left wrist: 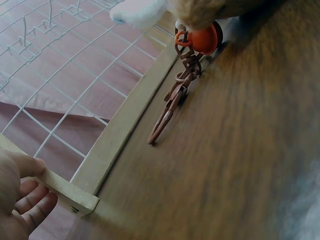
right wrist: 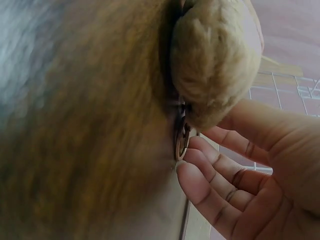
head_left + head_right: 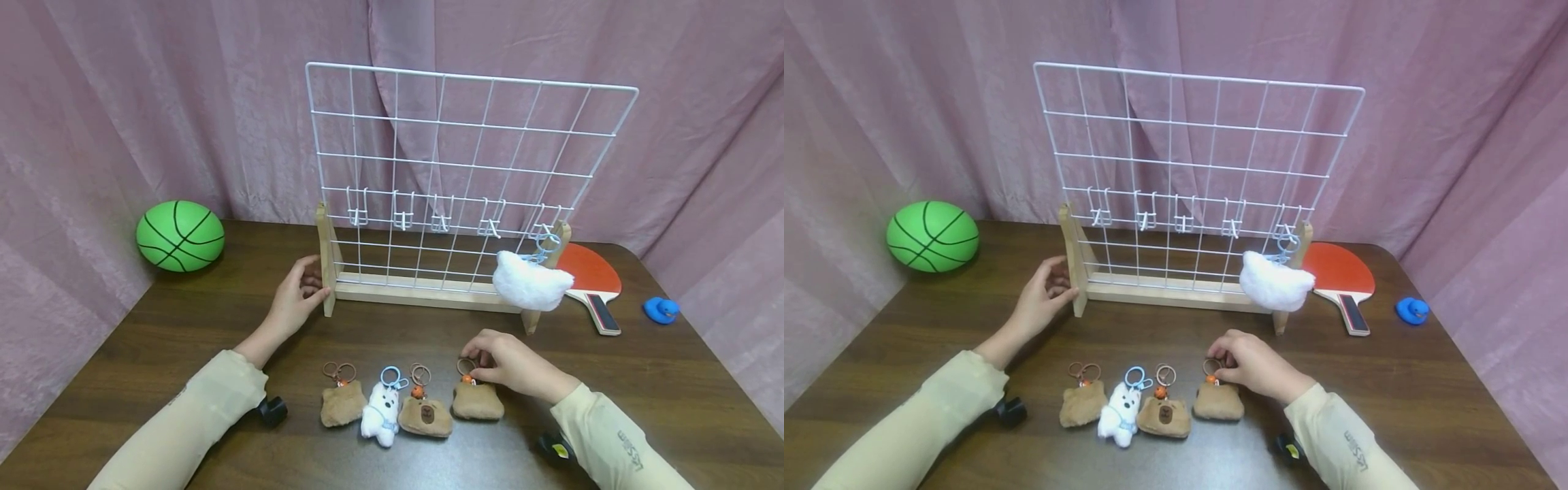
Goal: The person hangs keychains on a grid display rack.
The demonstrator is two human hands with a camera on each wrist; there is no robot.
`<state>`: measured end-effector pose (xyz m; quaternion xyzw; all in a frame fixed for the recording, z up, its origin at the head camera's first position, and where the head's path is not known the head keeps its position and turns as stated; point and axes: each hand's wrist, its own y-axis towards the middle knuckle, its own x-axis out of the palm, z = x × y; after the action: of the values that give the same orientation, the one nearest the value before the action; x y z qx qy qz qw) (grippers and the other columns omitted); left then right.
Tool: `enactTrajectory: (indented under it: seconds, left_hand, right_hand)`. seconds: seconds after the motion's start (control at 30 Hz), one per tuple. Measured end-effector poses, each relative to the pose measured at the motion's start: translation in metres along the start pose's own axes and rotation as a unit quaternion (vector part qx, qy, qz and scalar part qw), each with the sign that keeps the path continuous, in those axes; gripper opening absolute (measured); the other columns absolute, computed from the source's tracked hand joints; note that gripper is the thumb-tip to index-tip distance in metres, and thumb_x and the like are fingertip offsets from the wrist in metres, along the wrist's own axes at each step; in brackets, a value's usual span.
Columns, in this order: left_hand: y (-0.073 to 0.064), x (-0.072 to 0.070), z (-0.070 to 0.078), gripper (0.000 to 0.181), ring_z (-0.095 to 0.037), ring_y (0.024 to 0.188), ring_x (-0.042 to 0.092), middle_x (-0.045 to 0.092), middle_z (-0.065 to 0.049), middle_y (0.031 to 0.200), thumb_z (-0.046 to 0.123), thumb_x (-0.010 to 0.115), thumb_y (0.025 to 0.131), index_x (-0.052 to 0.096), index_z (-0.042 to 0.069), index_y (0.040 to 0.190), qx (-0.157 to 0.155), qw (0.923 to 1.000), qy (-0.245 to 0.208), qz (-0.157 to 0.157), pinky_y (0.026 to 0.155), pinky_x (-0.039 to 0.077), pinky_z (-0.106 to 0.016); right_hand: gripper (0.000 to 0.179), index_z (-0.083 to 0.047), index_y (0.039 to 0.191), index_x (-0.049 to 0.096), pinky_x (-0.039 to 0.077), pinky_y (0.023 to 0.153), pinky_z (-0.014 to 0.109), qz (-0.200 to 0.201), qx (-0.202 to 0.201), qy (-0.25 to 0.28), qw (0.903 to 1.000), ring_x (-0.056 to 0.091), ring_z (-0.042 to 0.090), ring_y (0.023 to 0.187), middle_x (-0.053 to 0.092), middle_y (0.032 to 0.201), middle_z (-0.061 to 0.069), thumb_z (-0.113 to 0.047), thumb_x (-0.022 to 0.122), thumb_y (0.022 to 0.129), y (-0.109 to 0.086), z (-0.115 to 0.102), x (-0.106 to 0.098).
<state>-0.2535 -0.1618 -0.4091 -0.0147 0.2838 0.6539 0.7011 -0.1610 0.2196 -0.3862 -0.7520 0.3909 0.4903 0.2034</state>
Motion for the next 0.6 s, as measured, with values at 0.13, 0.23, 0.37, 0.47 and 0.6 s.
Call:
enactTrajectory:
  seconds: [0.13, 0.23, 0.37, 0.47, 0.6]
  left_hand:
    - [0.0002, 0.0003, 0.001, 0.063, -0.033, 0.098, 0.059, 0.056, -0.026, 0.115, -0.004, 0.068, 0.085, 0.037, -0.003, 0.14, -0.002, 1.0, 0.001, 0.0, 0.078, 0.05, -0.009]
    - [0.0001, 0.0003, 0.0008, 0.061, -0.033, 0.098, 0.059, 0.056, -0.026, 0.114, -0.003, 0.067, 0.086, 0.037, -0.003, 0.139, 0.0, 1.0, 0.002, 0.0, 0.078, 0.05, -0.009]
    - [-0.0001, 0.0003, 0.0003, 0.059, -0.033, 0.096, 0.059, 0.056, -0.026, 0.113, -0.004, 0.066, 0.086, 0.038, -0.003, 0.138, 0.004, 1.0, 0.002, 0.001, 0.078, 0.05, -0.01]
    - [0.0001, 0.0008, -0.0009, 0.059, -0.031, 0.094, 0.059, 0.057, -0.026, 0.111, -0.005, 0.066, 0.085, 0.039, -0.003, 0.137, 0.008, 0.9999, 0.005, 0.004, 0.077, 0.05, -0.009]
    - [0.0005, 0.0019, -0.003, 0.06, -0.028, 0.092, 0.059, 0.057, -0.025, 0.11, -0.006, 0.067, 0.084, 0.039, -0.004, 0.137, 0.011, 0.9999, 0.008, 0.007, 0.076, 0.05, -0.007]
  right_hand:
    - [0.02, -0.005, 0.098, 0.069, 0.05, 0.064, 0.019, 0.0, 0.003, -0.006, 1.0, 0.055, 0.006, 0.074, 0.061, 0.087, 0.0, -0.007, 0.076, 0.079, 0.0008, -0.0014, 0.0012]
    - [0.019, -0.005, 0.097, 0.07, 0.05, 0.064, 0.018, 0.002, 0.003, -0.012, 0.9999, 0.055, 0.006, 0.073, 0.061, 0.087, 0.0, -0.007, 0.076, 0.079, 0.002, -0.0033, 0.0012]
    - [0.018, -0.006, 0.094, 0.069, 0.047, 0.062, 0.017, 0.004, 0.003, -0.024, 0.9997, 0.053, 0.005, 0.071, 0.06, 0.085, -0.001, -0.008, 0.077, 0.078, 0.0039, -0.0057, 0.0012]
    - [0.017, -0.006, 0.092, 0.068, 0.046, 0.061, 0.017, 0.006, 0.005, -0.028, 0.9996, 0.052, 0.005, 0.07, 0.059, 0.084, -0.001, -0.007, 0.077, 0.077, 0.005, -0.0071, 0.0019]
    - [0.018, -0.006, 0.089, 0.066, 0.046, 0.061, 0.017, 0.009, 0.014, -0.029, 0.9995, 0.051, 0.005, 0.069, 0.057, 0.082, 0.0, -0.005, 0.077, 0.075, 0.0061, -0.009, 0.0028]
